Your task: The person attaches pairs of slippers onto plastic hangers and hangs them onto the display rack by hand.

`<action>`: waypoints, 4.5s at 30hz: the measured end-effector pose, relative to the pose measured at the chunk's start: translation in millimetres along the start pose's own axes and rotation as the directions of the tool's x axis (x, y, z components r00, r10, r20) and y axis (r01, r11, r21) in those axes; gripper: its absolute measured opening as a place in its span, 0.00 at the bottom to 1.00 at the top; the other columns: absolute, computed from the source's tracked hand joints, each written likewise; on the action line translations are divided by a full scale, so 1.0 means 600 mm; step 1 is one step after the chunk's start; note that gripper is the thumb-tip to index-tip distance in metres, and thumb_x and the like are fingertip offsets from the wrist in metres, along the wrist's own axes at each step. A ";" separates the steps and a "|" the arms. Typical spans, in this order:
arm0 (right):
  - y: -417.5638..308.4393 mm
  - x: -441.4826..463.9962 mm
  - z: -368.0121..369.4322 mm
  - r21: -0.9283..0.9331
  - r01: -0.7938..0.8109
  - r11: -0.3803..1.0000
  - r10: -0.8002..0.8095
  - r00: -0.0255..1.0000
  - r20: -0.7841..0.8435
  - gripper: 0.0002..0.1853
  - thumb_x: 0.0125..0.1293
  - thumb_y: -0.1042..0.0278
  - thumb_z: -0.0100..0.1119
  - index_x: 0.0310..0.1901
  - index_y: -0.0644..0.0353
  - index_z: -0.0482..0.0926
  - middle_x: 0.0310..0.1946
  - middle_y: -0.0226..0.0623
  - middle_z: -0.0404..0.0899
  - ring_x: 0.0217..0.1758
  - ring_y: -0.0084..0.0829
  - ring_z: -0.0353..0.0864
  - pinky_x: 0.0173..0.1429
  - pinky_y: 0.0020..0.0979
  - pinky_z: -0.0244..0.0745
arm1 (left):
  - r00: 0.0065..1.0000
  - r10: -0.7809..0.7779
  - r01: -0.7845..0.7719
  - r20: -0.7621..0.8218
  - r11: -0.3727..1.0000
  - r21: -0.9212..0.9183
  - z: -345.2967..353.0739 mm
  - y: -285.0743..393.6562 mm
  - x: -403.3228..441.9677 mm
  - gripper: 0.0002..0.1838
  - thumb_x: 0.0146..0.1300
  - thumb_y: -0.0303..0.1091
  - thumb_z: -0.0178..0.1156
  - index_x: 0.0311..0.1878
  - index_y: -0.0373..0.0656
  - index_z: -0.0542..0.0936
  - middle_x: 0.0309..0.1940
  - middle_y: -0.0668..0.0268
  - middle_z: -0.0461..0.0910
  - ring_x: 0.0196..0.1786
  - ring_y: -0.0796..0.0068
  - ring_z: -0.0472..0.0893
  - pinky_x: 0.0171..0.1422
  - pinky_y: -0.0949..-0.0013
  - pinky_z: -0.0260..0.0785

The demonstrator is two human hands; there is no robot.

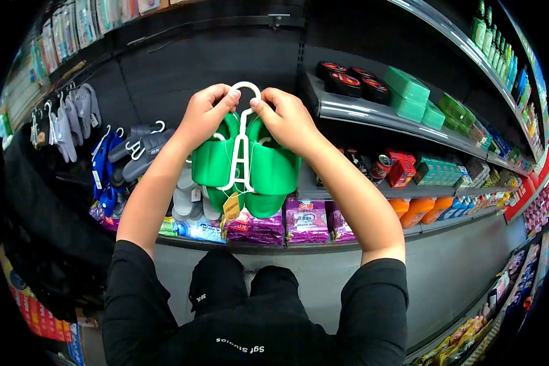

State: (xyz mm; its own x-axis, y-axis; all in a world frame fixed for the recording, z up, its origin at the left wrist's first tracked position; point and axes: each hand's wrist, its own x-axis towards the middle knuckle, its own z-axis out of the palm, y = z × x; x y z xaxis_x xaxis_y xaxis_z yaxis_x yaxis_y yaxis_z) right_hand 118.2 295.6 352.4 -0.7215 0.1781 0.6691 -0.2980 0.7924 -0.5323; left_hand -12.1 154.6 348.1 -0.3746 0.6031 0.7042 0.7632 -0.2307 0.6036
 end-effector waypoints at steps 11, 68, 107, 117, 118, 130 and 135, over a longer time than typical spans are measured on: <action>-0.010 0.040 -0.033 -0.202 -0.036 0.979 0.013 0.993 -0.117 0.17 0.63 0.57 0.52 0.35 0.66 0.79 0.29 0.50 0.80 0.36 0.47 0.80 0.40 0.41 0.72 | 0.996 0.030 -0.021 -0.078 0.994 0.109 0.003 0.022 0.060 0.19 0.59 0.46 0.61 0.35 0.35 0.81 0.20 0.66 0.78 0.24 0.81 0.73 0.29 0.75 0.64; 0.156 0.246 -0.055 -0.243 -0.156 0.957 0.105 0.971 -0.213 0.19 0.61 0.48 0.55 0.41 0.55 0.82 0.36 0.45 0.82 0.44 0.46 0.80 0.51 0.40 0.73 | 0.960 0.142 -0.053 -0.243 0.940 0.337 0.042 -0.096 0.253 0.18 0.62 0.45 0.56 0.44 0.40 0.81 0.32 0.63 0.83 0.35 0.72 0.81 0.41 0.70 0.70; 0.196 0.367 -0.055 -0.647 -0.362 0.671 0.401 0.911 -0.093 0.23 0.62 0.46 0.52 0.49 0.55 0.79 0.51 0.44 0.77 0.55 0.42 0.76 0.54 0.41 0.72 | 0.927 -0.193 0.313 -0.322 0.870 0.381 0.076 -0.199 0.372 0.15 0.59 0.47 0.57 0.42 0.51 0.84 0.37 0.60 0.82 0.44 0.57 0.80 0.49 0.58 0.71; 0.200 0.370 -0.055 -0.663 -0.326 0.674 0.389 0.919 -0.057 0.23 0.63 0.45 0.50 0.49 0.54 0.79 0.50 0.43 0.78 0.54 0.42 0.77 0.54 0.42 0.72 | 0.965 -0.046 0.177 -0.258 0.842 0.511 0.073 -0.203 0.359 0.23 0.57 0.52 0.59 0.51 0.48 0.79 0.42 0.60 0.82 0.48 0.60 0.79 0.60 0.61 0.63; 0.201 0.370 -0.055 -0.661 -0.324 0.676 0.393 0.918 -0.049 0.24 0.64 0.44 0.49 0.49 0.54 0.79 0.50 0.43 0.78 0.54 0.42 0.77 0.55 0.42 0.72 | 0.959 0.018 0.137 -0.281 0.843 0.521 0.075 -0.208 0.359 0.26 0.57 0.53 0.59 0.53 0.47 0.78 0.45 0.60 0.81 0.51 0.61 0.78 0.62 0.60 0.61; 0.067 0.143 -0.112 -0.651 -0.064 0.756 0.102 0.995 0.020 0.17 0.58 0.53 0.54 0.33 0.60 0.81 0.29 0.47 0.81 0.36 0.47 0.80 0.42 0.43 0.75 | 0.954 -0.277 0.238 -0.114 0.932 -0.273 -0.015 -0.199 0.132 0.11 0.62 0.35 0.57 0.41 0.37 0.79 0.33 0.67 0.81 0.34 0.80 0.78 0.39 0.76 0.69; 0.026 0.007 -0.073 -0.500 -0.038 0.865 0.068 0.997 0.043 0.15 0.57 0.54 0.58 0.28 0.60 0.79 0.18 0.40 0.77 0.26 0.42 0.79 0.31 0.39 0.72 | 0.849 -0.521 0.466 -0.081 0.814 -0.346 -0.041 -0.203 -0.033 0.09 0.66 0.35 0.54 0.41 0.39 0.78 0.31 0.68 0.79 0.34 0.82 0.76 0.41 0.78 0.69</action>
State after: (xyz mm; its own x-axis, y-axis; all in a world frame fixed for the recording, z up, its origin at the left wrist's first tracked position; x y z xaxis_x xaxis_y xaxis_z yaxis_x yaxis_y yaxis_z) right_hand 137.9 334.3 369.7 -0.7660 0.2065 0.6088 0.0819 0.9706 -0.2262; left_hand -110.8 151.9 270.0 -0.7590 0.5704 0.3140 0.2643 -0.1708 0.9492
